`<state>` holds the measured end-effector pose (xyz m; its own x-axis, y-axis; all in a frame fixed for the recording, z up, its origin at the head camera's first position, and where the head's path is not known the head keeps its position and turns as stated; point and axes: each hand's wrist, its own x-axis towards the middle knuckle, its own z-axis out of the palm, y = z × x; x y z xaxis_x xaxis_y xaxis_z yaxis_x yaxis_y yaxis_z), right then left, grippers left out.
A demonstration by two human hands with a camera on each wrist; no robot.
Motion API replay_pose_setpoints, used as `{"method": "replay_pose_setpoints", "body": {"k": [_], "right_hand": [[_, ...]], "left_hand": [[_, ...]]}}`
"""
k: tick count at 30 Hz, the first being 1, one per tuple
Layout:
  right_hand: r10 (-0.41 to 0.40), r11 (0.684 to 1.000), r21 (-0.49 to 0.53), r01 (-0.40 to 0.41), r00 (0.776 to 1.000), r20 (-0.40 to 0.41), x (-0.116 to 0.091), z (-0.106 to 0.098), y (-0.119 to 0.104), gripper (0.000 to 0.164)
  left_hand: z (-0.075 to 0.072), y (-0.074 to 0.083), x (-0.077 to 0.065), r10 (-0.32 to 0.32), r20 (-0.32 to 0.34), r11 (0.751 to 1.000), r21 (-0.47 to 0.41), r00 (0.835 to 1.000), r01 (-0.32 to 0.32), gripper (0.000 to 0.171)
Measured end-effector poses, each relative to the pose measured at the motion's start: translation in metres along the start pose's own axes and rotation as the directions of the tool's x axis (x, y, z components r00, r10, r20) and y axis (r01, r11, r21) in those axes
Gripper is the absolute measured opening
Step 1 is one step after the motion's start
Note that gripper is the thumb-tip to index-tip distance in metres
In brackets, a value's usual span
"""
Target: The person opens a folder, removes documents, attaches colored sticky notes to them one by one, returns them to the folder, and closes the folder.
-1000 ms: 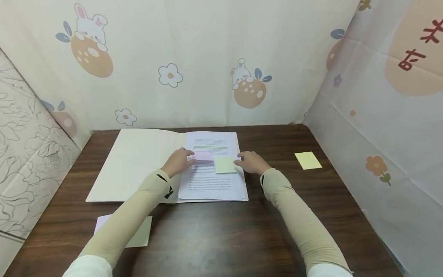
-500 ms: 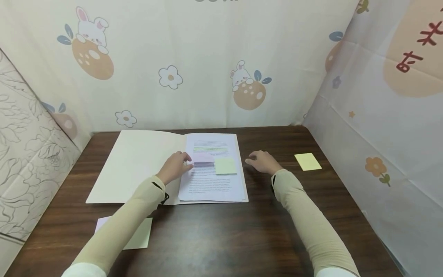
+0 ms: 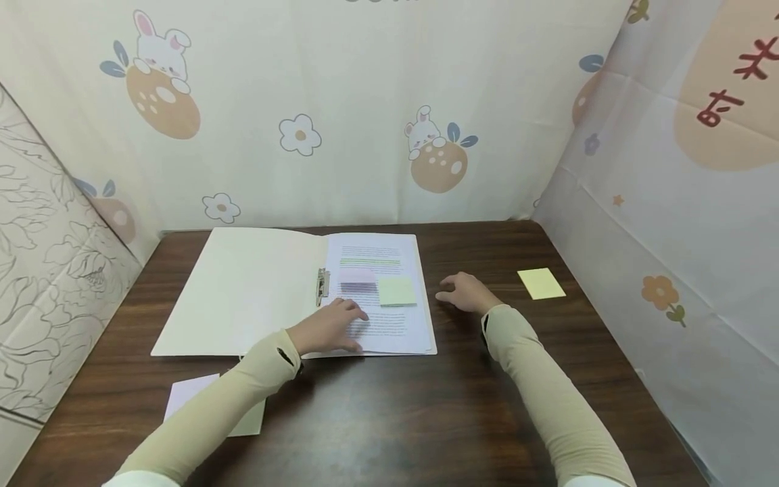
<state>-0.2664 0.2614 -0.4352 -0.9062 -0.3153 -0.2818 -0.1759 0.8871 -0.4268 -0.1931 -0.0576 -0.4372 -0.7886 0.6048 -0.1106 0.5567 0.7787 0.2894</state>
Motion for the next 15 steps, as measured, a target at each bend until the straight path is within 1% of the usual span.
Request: {"method": "replay_pose_setpoints", "body": {"k": [2,4,9,12,15], "right_hand": [[-0.020,1.000,0.002,0.020,1.000,0.016,0.001,0.003,-0.003,0.045],[-0.030,1.000,0.003,0.029,0.999,0.027,0.003,0.006,-0.006,0.045],[-0.033,0.999,-0.003,0.033,0.998,0.045,0.008,0.013,-0.012,0.046],[-0.022,1.000,-0.004,0.023,0.998,0.058,0.009,0.015,-0.015,0.046],[-0.026,1.000,-0.011,0.027,0.998,0.057,0.009,0.016,-0.017,0.046]], "left_hand": [[0.003,0.003,-0.001,0.018,0.005,0.999,0.033,1.000,-0.018,0.064],[0.005,0.005,-0.001,0.030,-0.005,0.998,0.060,1.000,-0.030,0.065],[0.006,0.007,-0.004,0.036,-0.026,0.998,0.059,0.999,-0.034,0.060],[0.006,0.006,-0.005,0.060,-0.040,0.996,0.070,0.997,-0.057,0.051],[0.007,0.003,-0.007,0.121,-0.084,0.989,0.095,0.989,-0.113,0.030]]}}
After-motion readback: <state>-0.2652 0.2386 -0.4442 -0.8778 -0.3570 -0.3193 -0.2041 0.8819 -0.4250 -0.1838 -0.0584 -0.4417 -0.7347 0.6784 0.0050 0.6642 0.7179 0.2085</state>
